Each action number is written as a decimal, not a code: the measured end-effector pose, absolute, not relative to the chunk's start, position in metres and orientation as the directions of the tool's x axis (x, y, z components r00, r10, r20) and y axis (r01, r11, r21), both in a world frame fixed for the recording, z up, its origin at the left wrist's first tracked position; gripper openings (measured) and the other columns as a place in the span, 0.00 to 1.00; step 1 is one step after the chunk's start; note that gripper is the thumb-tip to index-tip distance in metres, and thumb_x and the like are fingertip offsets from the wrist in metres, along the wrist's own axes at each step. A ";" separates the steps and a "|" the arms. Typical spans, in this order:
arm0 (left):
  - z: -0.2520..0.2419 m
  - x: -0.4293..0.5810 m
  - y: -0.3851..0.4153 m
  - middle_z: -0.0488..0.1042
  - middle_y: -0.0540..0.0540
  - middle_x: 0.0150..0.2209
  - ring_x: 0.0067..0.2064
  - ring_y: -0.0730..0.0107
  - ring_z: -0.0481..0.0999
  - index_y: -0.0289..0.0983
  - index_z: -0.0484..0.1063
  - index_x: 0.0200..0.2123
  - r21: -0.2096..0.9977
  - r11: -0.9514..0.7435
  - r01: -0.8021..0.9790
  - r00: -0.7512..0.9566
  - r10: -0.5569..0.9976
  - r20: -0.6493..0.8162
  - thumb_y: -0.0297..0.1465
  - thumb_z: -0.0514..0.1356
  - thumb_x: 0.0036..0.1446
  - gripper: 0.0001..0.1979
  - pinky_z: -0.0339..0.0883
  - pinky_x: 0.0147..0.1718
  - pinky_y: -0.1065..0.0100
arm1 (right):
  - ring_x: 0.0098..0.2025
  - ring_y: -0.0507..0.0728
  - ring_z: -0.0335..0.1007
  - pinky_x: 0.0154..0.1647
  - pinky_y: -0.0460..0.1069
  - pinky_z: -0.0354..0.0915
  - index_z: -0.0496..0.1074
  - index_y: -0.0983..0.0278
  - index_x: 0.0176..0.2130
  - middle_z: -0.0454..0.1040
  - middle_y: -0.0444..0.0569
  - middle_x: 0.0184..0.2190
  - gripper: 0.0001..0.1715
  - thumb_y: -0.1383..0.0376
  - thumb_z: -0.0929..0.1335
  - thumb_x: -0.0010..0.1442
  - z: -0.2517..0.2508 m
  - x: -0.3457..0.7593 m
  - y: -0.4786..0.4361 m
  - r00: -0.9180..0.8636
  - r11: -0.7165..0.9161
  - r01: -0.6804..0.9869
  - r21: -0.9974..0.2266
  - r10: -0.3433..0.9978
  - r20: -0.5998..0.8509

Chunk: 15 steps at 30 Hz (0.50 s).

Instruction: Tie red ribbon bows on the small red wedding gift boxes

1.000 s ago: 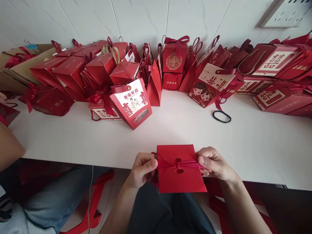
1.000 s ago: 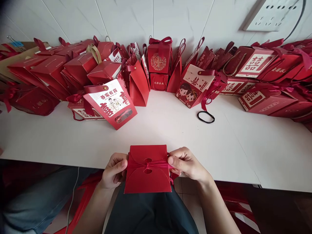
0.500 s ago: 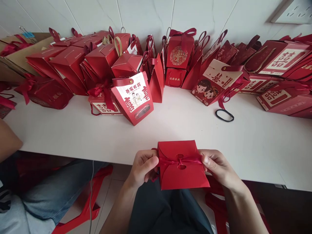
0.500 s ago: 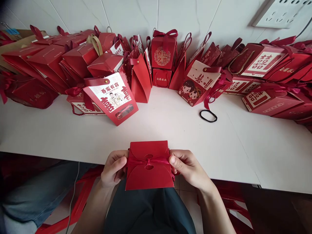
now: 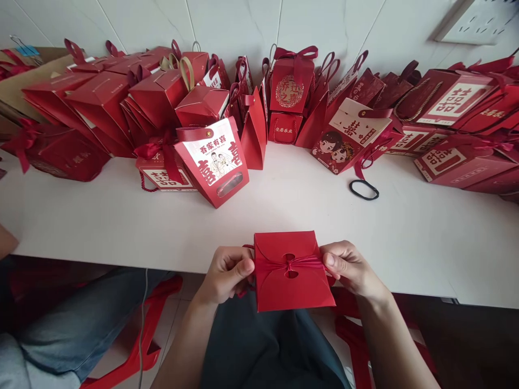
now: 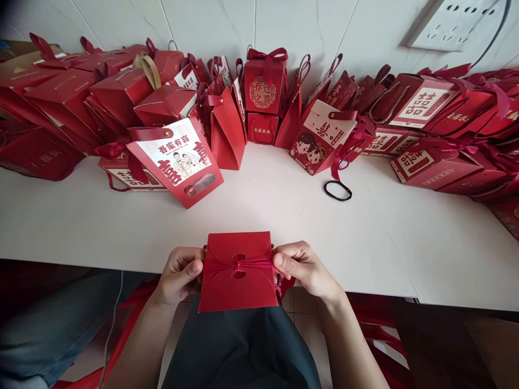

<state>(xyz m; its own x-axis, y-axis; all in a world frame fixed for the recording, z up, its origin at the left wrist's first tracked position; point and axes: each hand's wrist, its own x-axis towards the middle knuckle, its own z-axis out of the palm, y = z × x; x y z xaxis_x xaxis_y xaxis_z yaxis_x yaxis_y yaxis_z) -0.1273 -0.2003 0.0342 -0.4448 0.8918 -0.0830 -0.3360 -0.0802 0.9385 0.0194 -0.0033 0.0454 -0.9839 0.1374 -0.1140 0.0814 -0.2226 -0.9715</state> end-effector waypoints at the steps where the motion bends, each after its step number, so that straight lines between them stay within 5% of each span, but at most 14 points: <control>1: 0.033 -0.128 -0.201 0.57 0.55 0.12 0.09 0.85 0.53 0.34 0.60 0.15 0.939 -0.077 -0.335 -0.446 0.891 -0.086 0.50 0.62 0.50 0.28 0.41 0.07 0.79 | 0.16 0.46 0.42 0.17 0.45 0.43 0.53 0.64 0.15 0.51 0.39 0.14 0.31 0.50 0.67 0.58 0.045 0.019 -0.003 -0.985 -0.223 0.066 -0.972 0.142 -0.100; 15: 0.034 -0.119 -0.195 0.53 0.57 0.10 0.09 0.85 0.50 0.35 0.58 0.16 0.939 -0.129 -0.318 -0.505 0.862 -0.052 0.50 0.59 0.53 0.27 0.46 0.08 0.78 | 0.17 0.46 0.43 0.17 0.44 0.43 0.58 0.64 0.18 0.53 0.39 0.16 0.29 0.49 0.65 0.60 0.046 0.020 -0.009 -0.983 -0.230 0.066 -0.971 0.153 -0.103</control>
<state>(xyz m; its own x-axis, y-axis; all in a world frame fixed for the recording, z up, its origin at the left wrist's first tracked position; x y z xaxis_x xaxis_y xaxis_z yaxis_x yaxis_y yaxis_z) -0.1190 -0.1949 0.0344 -0.5047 0.8617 -0.0525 -0.3175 -0.1288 0.9395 0.0201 -0.0089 0.0462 -0.9828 0.1530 -0.1030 0.0660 -0.2300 -0.9710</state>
